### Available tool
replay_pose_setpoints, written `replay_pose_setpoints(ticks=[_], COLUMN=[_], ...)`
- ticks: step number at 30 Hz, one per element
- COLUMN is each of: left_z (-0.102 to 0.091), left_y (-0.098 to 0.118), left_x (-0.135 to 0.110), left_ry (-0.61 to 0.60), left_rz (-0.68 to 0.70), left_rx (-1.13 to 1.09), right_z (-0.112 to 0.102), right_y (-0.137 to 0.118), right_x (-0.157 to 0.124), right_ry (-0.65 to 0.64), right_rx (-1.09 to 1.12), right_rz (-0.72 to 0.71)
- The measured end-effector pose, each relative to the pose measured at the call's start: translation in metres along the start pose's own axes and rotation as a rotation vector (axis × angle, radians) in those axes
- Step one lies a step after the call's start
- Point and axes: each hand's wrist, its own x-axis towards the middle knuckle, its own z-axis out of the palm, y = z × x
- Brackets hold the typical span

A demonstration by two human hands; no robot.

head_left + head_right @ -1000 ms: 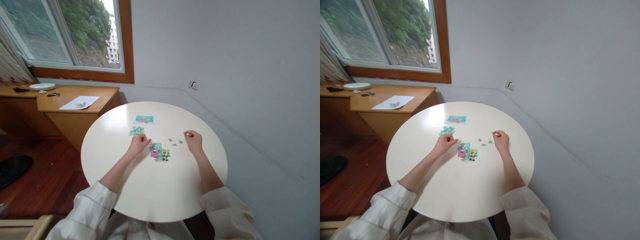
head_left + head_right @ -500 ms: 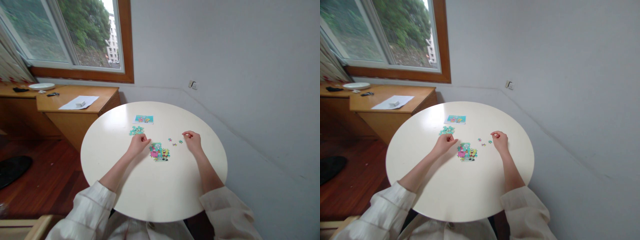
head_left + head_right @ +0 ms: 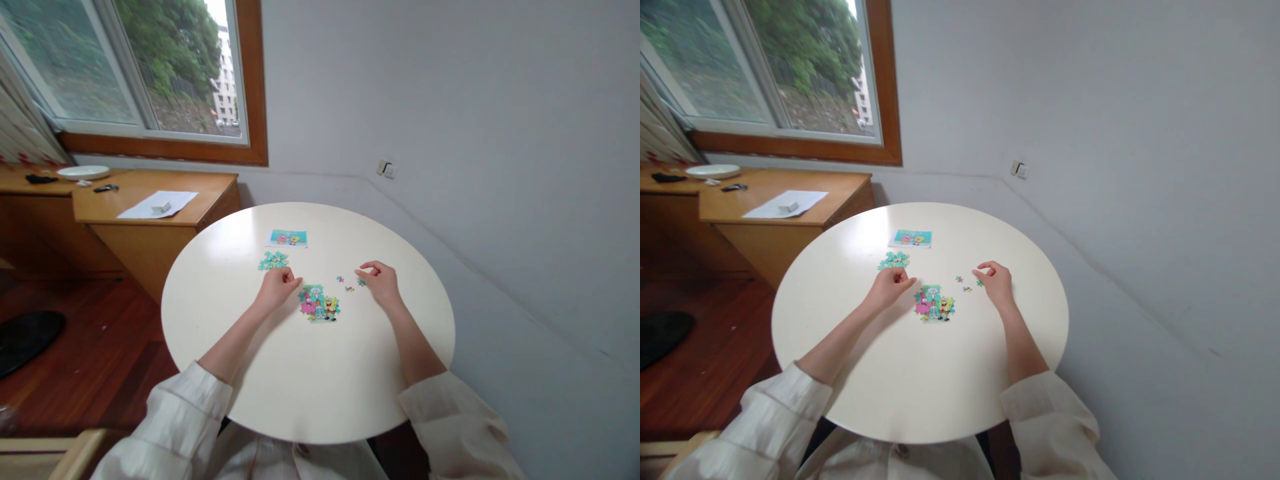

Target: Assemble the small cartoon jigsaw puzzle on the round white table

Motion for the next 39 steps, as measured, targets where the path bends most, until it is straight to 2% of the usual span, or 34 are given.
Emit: replay_pose_setpoints(ticks=[7, 13, 16, 21, 30, 36, 39], left_z=[0.000, 0.000, 0.000, 0.000, -0.001, 0.000, 0.001], left_y=[0.000, -0.001, -0.001, -0.002, -0.001, 0.003, 0.004], left_x=[0.000, 0.000, 0.000, 0.000, -0.001, -0.002, -0.002], left_ry=[-0.007, -0.009, -0.007, -0.009, -0.015, -0.056, -0.091], left_rz=[-0.010, -0.008, -0.011, -0.013, -0.018, -0.014, 0.001], left_rx=[-0.013, -0.016, -0.010, -0.006, 0.005, 0.024, 0.035], right_z=[0.001, -0.003, -0.003, -0.004, -0.005, -0.003, 0.001], right_y=[-0.009, -0.012, -0.007, 0.001, -0.002, 0.000, -0.001], right_x=[-0.005, -0.012, -0.010, -0.006, -0.007, -0.006, -0.008], right_ry=[-0.091, -0.393, -0.478, -0.485, -0.437, -0.512, -0.502], right_rx=[-0.015, -0.240, -0.292, -0.378, -0.446, -0.268, -0.152], right_rz=[-0.020, -0.090, -0.108, -0.113, -0.169, -0.125, -0.112])
